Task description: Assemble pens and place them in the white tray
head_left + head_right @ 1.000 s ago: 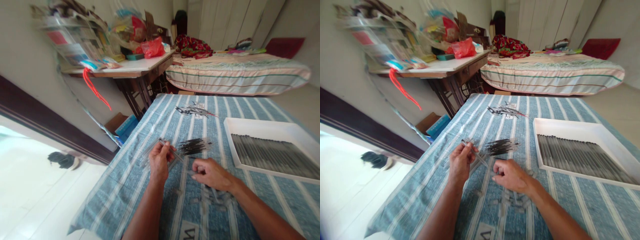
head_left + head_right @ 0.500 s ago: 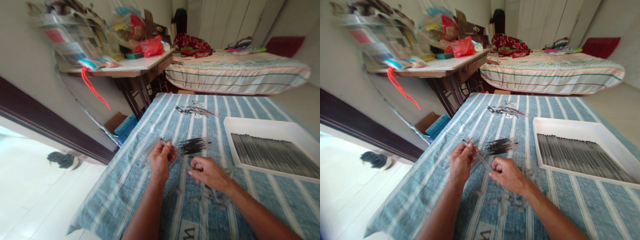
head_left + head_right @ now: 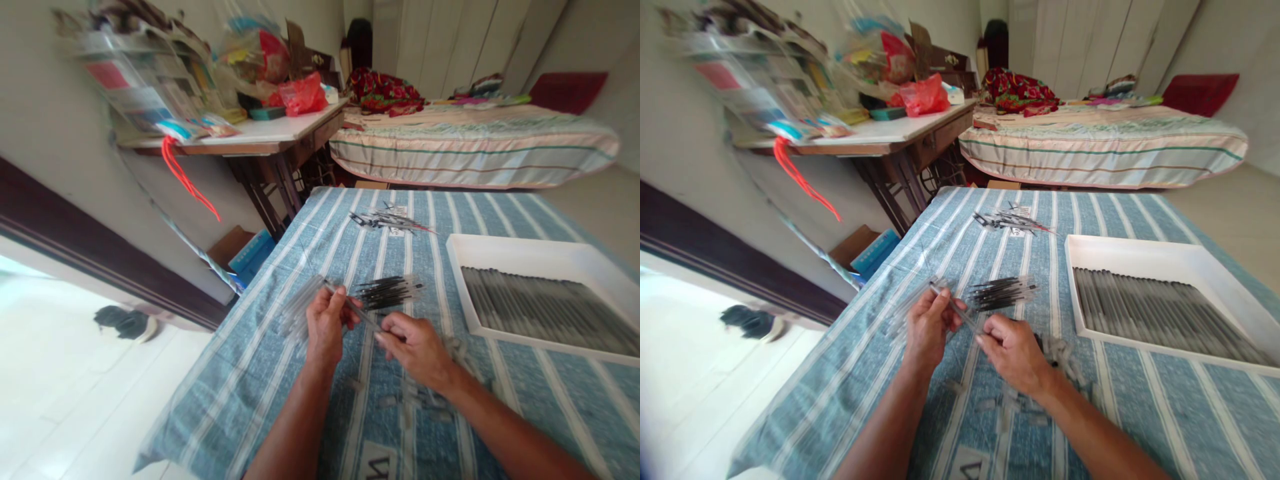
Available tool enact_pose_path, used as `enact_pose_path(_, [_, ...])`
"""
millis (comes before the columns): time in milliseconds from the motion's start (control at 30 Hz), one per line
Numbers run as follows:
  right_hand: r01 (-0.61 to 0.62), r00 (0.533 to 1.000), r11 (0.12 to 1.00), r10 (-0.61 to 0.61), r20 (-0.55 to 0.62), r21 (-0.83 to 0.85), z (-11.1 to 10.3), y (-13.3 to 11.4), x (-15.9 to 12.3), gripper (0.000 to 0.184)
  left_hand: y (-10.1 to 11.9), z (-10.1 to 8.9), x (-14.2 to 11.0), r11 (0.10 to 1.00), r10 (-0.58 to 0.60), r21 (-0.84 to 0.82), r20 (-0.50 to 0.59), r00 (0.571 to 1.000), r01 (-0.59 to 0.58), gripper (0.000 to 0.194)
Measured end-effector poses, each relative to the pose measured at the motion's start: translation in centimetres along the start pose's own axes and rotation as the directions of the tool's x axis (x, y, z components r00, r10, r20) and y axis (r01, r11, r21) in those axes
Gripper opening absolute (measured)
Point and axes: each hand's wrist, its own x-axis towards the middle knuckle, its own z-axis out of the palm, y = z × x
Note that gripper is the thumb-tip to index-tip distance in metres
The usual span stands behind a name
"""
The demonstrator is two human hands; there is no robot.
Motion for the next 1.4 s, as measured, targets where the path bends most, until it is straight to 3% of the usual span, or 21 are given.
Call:
enact_pose_path(167, [0.077,0.995,0.989,-0.084,-0.054,-0.126,0.1,-0.1,-0.1,0.014,-0.3,0.3,-0.2,1.000,0.008,-0.009,0.008,1.000,-0.008,0.021])
enact_pose_path(433, [0.055,0.998,0.977,-0.061,-0.024,-0.206,-0.5,-0.3,0.3,0.015,-0.6,0.5,-0.4,1.000,0.018,0.005,0.010,1.000,-0.018,0.022])
enact_pose_path(667, [0.167,0.985,0.816,-0.163,0.057,-0.554,-2.2,-2.0,1.3,0.022,0.2,0.9,-0.3,0.998,-0.034,0.061,0.060,0.998,0.030,0.022])
enact_pose_path(1033, [0.208,0.977,0.744,-0.183,0.107,-0.635,-3.7,-2.5,1.3,0.013,-0.1,1.6,-0.7,0.981,-0.088,0.188,0.221,0.971,0.047,0.026])
enact_pose_path(1133, [0.127,0.989,0.764,-0.145,0.023,-0.632,-6.0,-2.5,1.3,0.010,0.3,1.8,-0.7,0.966,-0.083,0.256,0.191,0.978,0.032,0.031])
enact_pose_path(1200, [-0.035,0.995,0.784,-0.033,-0.098,-0.620,-8.8,-2.2,1.1,0.009,0.3,1.6,-0.5,0.939,-0.067,0.343,0.159,0.985,0.009,0.035])
enact_pose_path(1267, [-0.230,0.966,0.738,0.096,-0.239,-0.634,-12.3,-1.3,0.6,0.011,0.2,1.3,-0.2,0.900,-0.050,0.435,0.163,0.985,-0.026,0.035])
enact_pose_path(1400, [-0.472,0.877,0.603,0.241,-0.417,-0.643,-18.8,1.5,-0.9,0.011,-0.3,0.9,0.1,0.787,-0.079,0.605,0.288,0.954,-0.118,0.031])
